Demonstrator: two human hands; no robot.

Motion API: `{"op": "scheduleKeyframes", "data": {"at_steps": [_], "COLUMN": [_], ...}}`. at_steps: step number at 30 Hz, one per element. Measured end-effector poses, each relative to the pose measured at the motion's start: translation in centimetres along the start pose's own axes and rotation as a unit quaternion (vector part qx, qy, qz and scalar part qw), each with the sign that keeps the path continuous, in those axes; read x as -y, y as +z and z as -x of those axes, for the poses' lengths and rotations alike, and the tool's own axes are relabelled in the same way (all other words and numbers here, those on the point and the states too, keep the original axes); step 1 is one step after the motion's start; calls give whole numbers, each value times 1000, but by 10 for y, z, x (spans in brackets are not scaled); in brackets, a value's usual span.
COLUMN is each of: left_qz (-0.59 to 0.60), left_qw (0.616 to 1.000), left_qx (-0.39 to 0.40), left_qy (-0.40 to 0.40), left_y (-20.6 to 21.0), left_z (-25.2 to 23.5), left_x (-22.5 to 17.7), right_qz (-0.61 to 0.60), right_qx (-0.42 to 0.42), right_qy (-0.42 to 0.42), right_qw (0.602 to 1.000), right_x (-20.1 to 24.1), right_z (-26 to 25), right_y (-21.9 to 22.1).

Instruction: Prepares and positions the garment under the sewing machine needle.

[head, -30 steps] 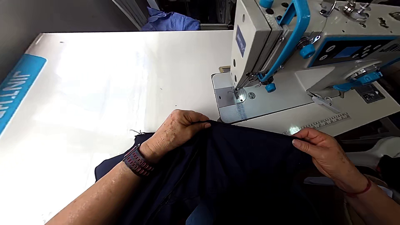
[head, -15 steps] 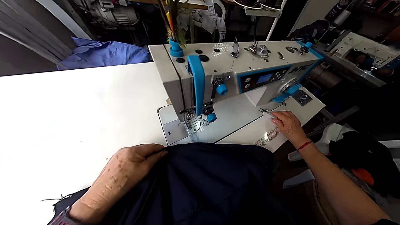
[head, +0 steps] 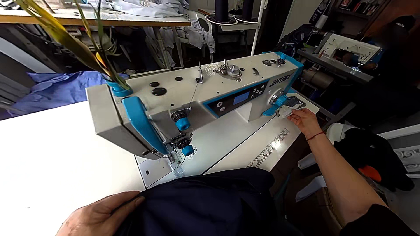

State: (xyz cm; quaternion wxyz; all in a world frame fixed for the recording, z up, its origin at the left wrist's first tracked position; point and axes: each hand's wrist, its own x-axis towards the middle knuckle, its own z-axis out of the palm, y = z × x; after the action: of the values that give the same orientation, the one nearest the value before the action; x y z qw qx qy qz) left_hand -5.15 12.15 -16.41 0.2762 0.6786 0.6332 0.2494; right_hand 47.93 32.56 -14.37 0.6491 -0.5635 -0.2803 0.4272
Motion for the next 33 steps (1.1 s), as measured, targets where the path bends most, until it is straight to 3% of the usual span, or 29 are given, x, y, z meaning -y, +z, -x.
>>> {"op": "scheduleKeyframes", "data": {"at_steps": [5, 8, 11, 13, 16, 19, 24, 26, 28, 30, 32, 33], "left_qz": [6, -54, -79, -67, -58, -51, -59, -59, -49, -32, 2, 28], "left_qw": [1000, 992, 987, 990, 992, 993, 991, 991, 991, 991, 990, 989], "left_qx": [-17, -109, -130, -120, -108, -98, -105, -108, -110, -121, -129, -128], "left_qy": [8, 36, 42, 36, 40, 39, 57, 57, 57, 58, 63, 64], "left_y": [1, 14, 14, 11, 9, 6, 7, 7, 7, 7, 8, 10], "left_z": [0, -3, 4, 3, 2, 3, 2, 2, 3, 5, 6, 5], "left_x": [1, 6, 4, -3, -5, -6, -4, -5, -7, -8, -10, -11], "right_qz": [9, 154, 424, 495, 456, 410, 508, 520, 490, 436, 352, 289], "right_qx": [2, 27, 15, 60, 223, 357, 346, 349, 360, 390, 424, 438], "right_qy": [29, 34, -68, -188, -373, -449, -531, -543, -542, -458, -222, -102], "right_qw": [1000, 987, 903, 846, 777, 709, 584, 560, 580, 669, 804, 845], "right_x": [-9, -4, 5, 17, 2, -25, -49, -51, -50, -42, -20, -6], "right_z": [-36, -44, -14, 26, 121, 205, 232, 228, 220, 208, 196, 187], "right_y": [13, 8, 7, 11, 24, 33, 44, 49, 52, 52, 57, 63]}}
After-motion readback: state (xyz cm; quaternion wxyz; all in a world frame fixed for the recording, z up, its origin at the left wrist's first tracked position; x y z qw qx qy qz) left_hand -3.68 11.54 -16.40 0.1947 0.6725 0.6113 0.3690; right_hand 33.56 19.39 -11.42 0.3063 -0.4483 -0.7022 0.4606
